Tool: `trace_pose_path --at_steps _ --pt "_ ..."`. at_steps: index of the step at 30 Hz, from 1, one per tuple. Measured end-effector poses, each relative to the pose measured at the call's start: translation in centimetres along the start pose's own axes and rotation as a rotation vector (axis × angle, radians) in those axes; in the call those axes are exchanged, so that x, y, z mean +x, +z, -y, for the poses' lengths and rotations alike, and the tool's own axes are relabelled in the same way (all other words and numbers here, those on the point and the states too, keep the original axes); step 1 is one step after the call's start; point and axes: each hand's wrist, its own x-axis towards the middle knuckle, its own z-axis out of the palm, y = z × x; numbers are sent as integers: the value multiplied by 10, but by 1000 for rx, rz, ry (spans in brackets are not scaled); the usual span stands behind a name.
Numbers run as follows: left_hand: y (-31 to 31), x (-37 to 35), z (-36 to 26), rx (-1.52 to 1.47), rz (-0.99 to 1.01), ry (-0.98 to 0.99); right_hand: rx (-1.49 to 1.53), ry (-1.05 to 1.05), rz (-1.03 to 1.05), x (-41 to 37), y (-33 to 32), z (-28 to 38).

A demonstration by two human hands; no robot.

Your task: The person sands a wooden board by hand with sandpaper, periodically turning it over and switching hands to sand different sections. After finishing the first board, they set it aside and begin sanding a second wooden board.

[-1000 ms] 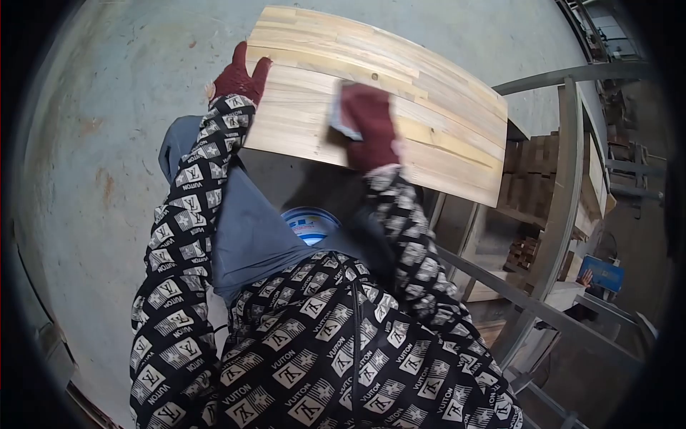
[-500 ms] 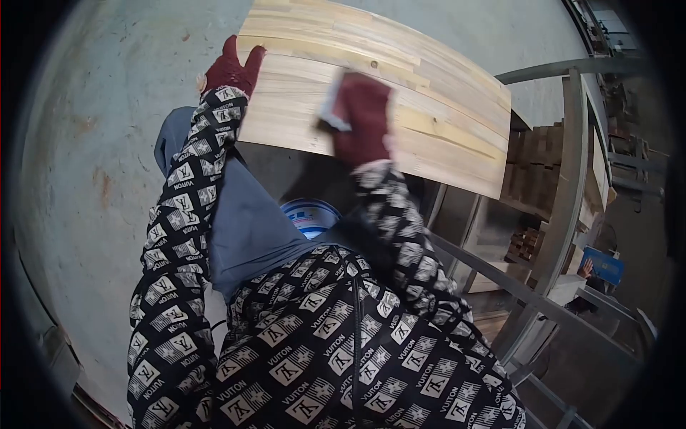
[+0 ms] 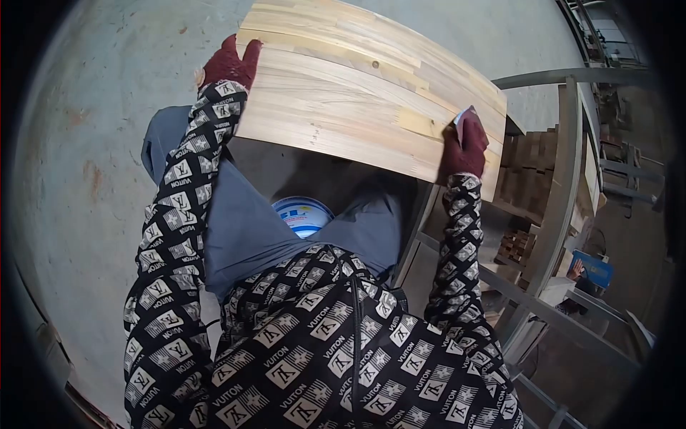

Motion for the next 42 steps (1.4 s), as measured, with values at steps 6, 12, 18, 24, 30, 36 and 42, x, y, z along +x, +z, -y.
trace_pose_path --at_steps 6,12,18,24,30,36,42 --pt "-1 0 -1 33 -3 1 166 -189 30 -27 76 136" --pt "2 2 4 36 -7 -3 260 -487 369 -55 56 208" --pt "5 0 7 24 -19 4 76 -182 42 -66 -16 28" --pt "22 17 24 161 -30 97 -117 -220 -53 -70 -7 49" --pt "5 5 10 97 -7 -9 261 -543 418 -91 46 227" --pt "6 10 12 245 114 82 264 -352 330 -80 18 133" --pt "23 22 31 373 97 152 -63 -137 -107 -42 -42 -59"
